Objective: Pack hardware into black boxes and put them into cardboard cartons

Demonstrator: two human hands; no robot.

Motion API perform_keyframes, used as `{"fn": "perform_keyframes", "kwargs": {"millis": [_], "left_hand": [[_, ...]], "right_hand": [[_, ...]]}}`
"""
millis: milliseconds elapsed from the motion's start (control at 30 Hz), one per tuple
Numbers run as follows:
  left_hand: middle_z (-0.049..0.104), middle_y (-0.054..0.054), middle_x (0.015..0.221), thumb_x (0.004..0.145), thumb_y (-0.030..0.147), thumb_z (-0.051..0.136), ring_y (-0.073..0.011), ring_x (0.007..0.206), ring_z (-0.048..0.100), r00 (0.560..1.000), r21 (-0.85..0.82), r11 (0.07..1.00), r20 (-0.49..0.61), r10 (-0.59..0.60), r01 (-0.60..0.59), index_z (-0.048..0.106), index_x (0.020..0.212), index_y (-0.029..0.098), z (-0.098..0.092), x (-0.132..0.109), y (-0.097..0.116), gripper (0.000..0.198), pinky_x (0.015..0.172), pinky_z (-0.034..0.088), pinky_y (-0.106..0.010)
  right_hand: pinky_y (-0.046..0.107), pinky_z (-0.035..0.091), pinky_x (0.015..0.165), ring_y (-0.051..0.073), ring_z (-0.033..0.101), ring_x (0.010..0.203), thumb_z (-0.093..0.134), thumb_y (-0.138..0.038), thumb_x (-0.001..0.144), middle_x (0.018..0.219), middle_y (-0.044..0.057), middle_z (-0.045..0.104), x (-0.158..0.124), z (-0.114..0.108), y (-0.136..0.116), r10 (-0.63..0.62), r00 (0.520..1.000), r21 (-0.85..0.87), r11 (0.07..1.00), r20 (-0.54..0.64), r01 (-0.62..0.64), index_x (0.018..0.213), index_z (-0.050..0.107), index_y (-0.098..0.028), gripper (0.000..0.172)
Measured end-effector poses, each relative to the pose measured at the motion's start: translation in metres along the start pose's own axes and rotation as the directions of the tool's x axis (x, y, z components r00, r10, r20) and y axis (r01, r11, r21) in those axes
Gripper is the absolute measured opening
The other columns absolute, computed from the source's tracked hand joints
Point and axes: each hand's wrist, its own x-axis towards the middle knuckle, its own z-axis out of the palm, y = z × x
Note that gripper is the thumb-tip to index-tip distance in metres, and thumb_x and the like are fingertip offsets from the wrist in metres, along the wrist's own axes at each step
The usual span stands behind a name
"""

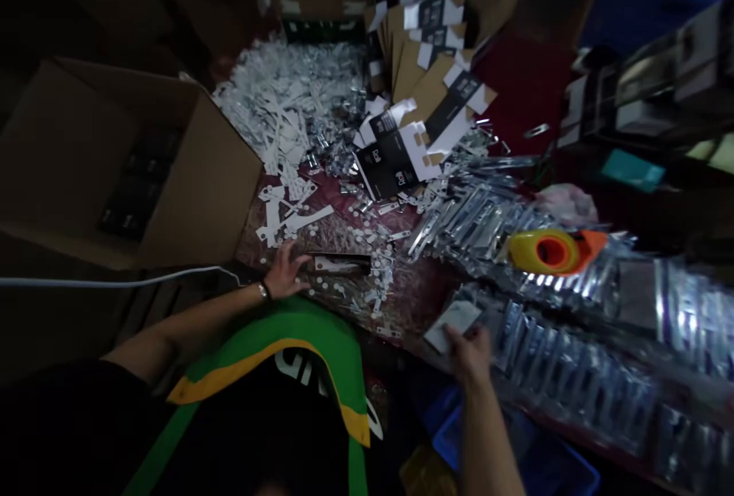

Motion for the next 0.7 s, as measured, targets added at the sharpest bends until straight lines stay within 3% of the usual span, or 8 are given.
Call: {"fn": "perform_keyframes", "kwargs": {"millis": [67,133,233,300,400,500,600,700], "left_hand": [[0.040,-0.024,0.156,0.073,0.029,0.087,-0.0428,0.147,0.040,0.995,-0.058,0.998,0.098,0.033,-0.027,0.063,0.134,0.014,0.017,0.020,-0.009,0.067,0.118,0.041,-0.061],[0.046,-0.022,0.151,0.078,0.021,0.079,-0.0352,0.141,0.051,0.985,-0.132,0.990,0.155,0.073,-0.053,0.062,0.132,0.013,0.035,0.045,-0.013,0.056,0.114,0.049,-0.053],[0.051,-0.020,0.147,0.081,0.015,0.069,-0.0306,0.136,0.057,0.979,-0.216,0.970,0.138,0.146,-0.114,0.058,0.131,0.014,0.045,0.062,-0.025,0.051,0.112,0.052,-0.050],[0.054,-0.021,0.145,0.077,0.015,0.070,-0.0311,0.134,0.059,0.975,-0.248,0.957,0.126,0.184,-0.149,0.055,0.128,0.014,0.038,0.055,-0.040,0.053,0.110,0.054,-0.051],[0.054,-0.022,0.146,0.077,0.017,0.069,-0.0317,0.136,0.059,0.965,-0.301,0.927,0.070,0.254,-0.223,0.055,0.121,0.016,0.021,0.036,-0.062,0.047,0.106,0.057,-0.050],[0.056,-0.022,0.144,0.082,0.015,0.059,-0.0306,0.138,0.056,0.977,-0.310,0.929,-0.136,0.165,-0.201,0.055,0.119,0.017,0.005,0.045,-0.074,0.037,0.109,0.055,-0.051],[0.058,-0.020,0.137,0.086,0.008,0.050,-0.0283,0.132,0.059,0.947,-0.256,0.962,-0.272,-0.169,0.098,0.058,0.125,0.015,-0.017,0.110,-0.085,0.040,0.113,0.051,-0.049],[0.050,-0.022,0.148,0.087,0.004,0.050,-0.0293,0.138,0.054,0.907,-0.188,0.927,-0.216,-0.363,0.326,0.054,0.145,0.012,-0.047,0.210,-0.101,0.059,0.118,0.045,-0.046]], "right_hand": [[0.052,0.064,0.081,0.029,0.075,0.089,0.063,-0.060,0.084,0.097,0.008,0.075,-0.026,0.038,-0.038,-0.099,0.985,0.297,0.953,0.140,0.053,0.124,0.059,-0.027,0.052],[0.050,0.062,0.090,0.028,0.074,0.096,0.065,-0.050,0.086,0.100,0.009,0.075,-0.044,0.092,-0.088,-0.295,0.927,0.405,0.896,0.233,0.183,0.123,0.063,-0.024,0.045],[0.051,0.052,0.109,0.030,0.067,0.120,0.058,-0.028,0.087,0.121,0.014,0.074,-0.045,0.167,-0.157,-0.564,0.708,0.233,0.824,0.426,0.516,0.117,0.070,-0.021,0.033],[0.050,0.049,0.111,0.030,0.066,0.120,0.054,-0.017,0.086,0.118,0.016,0.075,-0.037,0.195,-0.181,-0.497,0.648,-0.023,0.783,0.577,0.621,0.113,0.072,-0.020,0.033],[0.044,0.054,0.100,0.029,0.071,0.103,0.048,-0.019,0.094,0.102,0.016,0.077,-0.017,0.197,-0.185,-0.424,0.664,-0.186,0.741,0.616,0.645,0.107,0.074,-0.020,0.029],[0.039,0.055,0.092,0.026,0.070,0.098,0.039,-0.035,0.104,0.105,0.014,0.075,0.027,0.191,-0.196,-0.553,0.701,-0.082,0.756,0.451,0.650,0.113,0.072,-0.021,0.037],[0.040,0.054,0.089,0.029,0.069,0.101,0.038,-0.038,0.106,0.113,0.020,0.071,0.091,0.221,-0.240,-0.386,0.837,-0.342,0.783,0.388,0.520,0.126,0.066,-0.014,0.042],[0.041,0.053,0.088,0.034,0.068,0.108,0.043,-0.030,0.104,0.133,0.031,0.058,0.132,0.271,-0.284,-0.201,0.874,-0.620,0.635,0.442,0.460,0.141,0.056,-0.005,0.046]]}}
